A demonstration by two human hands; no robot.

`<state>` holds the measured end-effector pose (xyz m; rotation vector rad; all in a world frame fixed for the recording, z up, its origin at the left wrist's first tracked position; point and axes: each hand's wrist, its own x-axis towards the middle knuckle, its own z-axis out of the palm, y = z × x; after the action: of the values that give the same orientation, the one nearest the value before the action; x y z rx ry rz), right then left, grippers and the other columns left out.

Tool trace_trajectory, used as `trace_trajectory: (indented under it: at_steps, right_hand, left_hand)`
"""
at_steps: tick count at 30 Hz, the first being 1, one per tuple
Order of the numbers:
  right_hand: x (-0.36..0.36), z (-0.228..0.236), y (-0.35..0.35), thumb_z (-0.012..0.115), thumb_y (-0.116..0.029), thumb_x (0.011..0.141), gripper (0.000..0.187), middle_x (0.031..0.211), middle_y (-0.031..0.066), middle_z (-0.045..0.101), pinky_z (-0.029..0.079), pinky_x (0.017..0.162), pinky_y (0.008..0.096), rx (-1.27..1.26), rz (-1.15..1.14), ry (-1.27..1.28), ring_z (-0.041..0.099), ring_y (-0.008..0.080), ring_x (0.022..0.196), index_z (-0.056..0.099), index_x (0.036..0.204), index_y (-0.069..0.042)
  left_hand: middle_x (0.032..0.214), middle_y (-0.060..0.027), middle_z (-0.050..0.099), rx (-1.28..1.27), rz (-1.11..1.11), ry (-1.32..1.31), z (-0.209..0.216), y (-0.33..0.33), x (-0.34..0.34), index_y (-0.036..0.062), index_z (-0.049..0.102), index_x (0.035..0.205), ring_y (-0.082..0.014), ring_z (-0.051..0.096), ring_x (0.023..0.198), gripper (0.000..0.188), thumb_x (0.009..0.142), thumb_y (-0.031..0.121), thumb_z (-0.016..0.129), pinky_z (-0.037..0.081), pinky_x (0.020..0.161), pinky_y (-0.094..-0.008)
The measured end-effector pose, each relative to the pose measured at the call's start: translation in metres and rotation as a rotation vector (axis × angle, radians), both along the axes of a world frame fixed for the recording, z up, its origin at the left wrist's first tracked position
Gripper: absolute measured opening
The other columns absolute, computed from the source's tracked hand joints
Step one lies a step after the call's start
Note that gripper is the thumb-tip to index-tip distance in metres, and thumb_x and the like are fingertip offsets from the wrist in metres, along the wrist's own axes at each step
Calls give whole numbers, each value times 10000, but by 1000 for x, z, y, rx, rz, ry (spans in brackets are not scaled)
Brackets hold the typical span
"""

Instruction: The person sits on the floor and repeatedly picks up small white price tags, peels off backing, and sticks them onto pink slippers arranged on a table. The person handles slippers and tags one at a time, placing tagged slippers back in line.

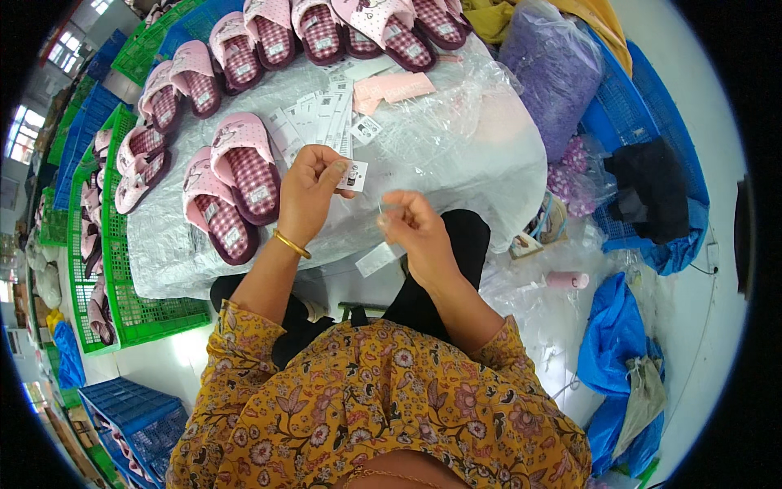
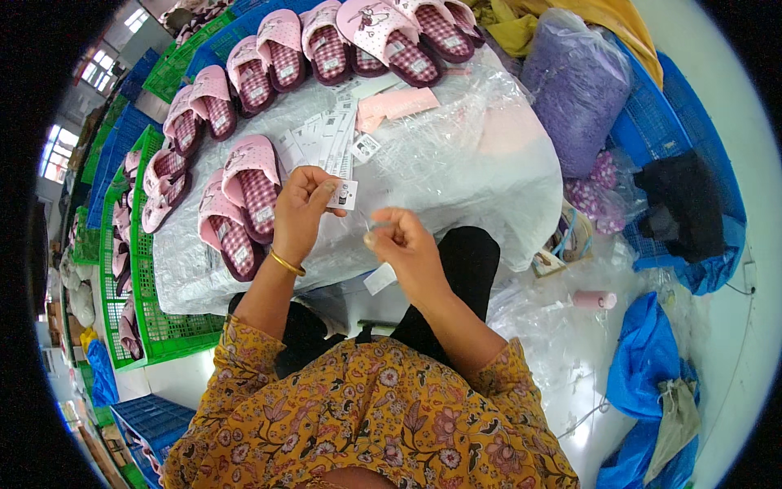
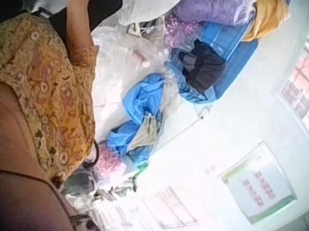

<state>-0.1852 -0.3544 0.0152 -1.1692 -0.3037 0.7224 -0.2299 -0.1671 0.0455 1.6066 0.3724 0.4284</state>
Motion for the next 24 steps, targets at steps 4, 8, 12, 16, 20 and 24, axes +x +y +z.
trace_trajectory:
  at_steps: [4,8,12,16,20,24]
  right_hand:
    - [3,5,14,677,-75,876,347,862,3,600,403,650,212,42,-61,120,524,70,730,551,1192,-11]
    - [-1,12,17,672,-70,879,283,863,7,606,392,645,206,53,-57,98,519,65,729,580,1139,-4]
    - [-5,11,15,662,-65,884,211,829,-4,591,384,637,204,61,-68,75,494,52,706,605,1080,-7]
    - [-7,10,15,659,-54,882,171,795,-21,569,376,612,208,53,-82,57,460,47,670,616,1041,-9]
    - [-8,2,12,675,-58,877,140,809,-17,592,406,622,208,22,-72,17,492,44,688,629,1001,-12]
    - [-16,8,5,683,-49,868,124,829,-5,632,446,656,199,-127,-2,-208,545,37,726,635,976,-12]
  left_hand:
    - [928,-77,614,-200,15,-124,-5,-24,-12,-9,506,1011,-112,622,770,107,972,75,561,577,662,-244]
    - [975,-74,612,-188,1,-177,-7,-32,-19,8,501,1011,-100,607,809,85,974,62,555,581,687,-252]
    - [996,-76,613,-182,-43,-157,-6,-31,-26,14,500,1007,-101,603,852,81,972,56,560,580,720,-262]
    - [1032,-89,617,-201,-89,-196,-11,-32,-35,14,518,1005,-115,607,897,91,969,75,575,566,802,-282]
    - [997,-81,645,-223,-170,-132,-4,-28,-47,16,573,947,-118,609,904,88,967,101,582,521,818,-277]
    - [929,-52,666,-161,-265,48,-1,-11,-53,33,613,906,-95,598,876,106,949,130,609,473,786,-250]
